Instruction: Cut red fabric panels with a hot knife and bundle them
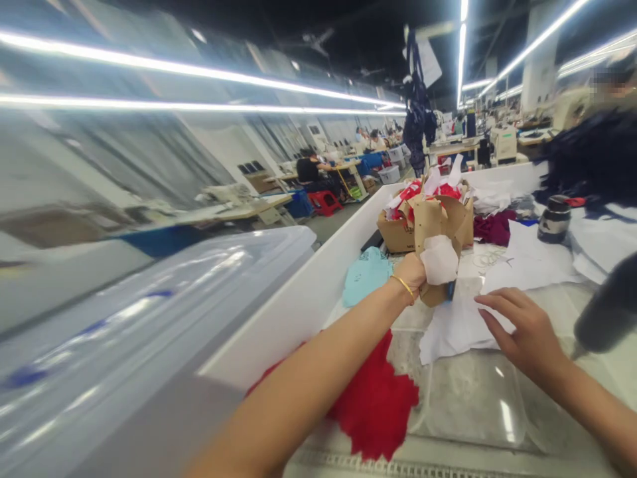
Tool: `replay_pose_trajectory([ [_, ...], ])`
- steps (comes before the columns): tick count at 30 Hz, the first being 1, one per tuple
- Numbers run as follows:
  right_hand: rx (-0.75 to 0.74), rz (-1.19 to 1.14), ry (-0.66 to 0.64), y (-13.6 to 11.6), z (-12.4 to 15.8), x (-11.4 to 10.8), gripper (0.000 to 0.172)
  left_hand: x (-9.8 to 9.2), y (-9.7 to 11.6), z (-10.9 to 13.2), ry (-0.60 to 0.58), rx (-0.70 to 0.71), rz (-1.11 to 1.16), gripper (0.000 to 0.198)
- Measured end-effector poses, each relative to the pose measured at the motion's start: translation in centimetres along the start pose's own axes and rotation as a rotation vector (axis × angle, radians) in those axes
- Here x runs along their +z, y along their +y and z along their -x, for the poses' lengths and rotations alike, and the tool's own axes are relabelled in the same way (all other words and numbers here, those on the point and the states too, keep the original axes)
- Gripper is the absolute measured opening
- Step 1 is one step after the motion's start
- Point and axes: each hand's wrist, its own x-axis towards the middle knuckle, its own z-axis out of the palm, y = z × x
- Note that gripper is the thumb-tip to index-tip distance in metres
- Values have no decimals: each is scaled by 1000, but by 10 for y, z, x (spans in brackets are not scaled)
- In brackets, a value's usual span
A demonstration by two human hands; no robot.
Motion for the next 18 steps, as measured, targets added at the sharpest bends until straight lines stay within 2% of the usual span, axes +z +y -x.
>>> replay_pose_trajectory([
  [3,31,-28,-22,-11,-10,13,22,9,-5,16,31,11,41,38],
  [7,185,-82,18,-16,-19,32,30,14,-8,34,55,36,70,41],
  [13,273,-122,144,-15,-28,44,20,10,-13,51,52,-4,112,43],
  [18,287,-119,195,-14,-28,49,21,4,-15,58,88,-19,144,42],
])
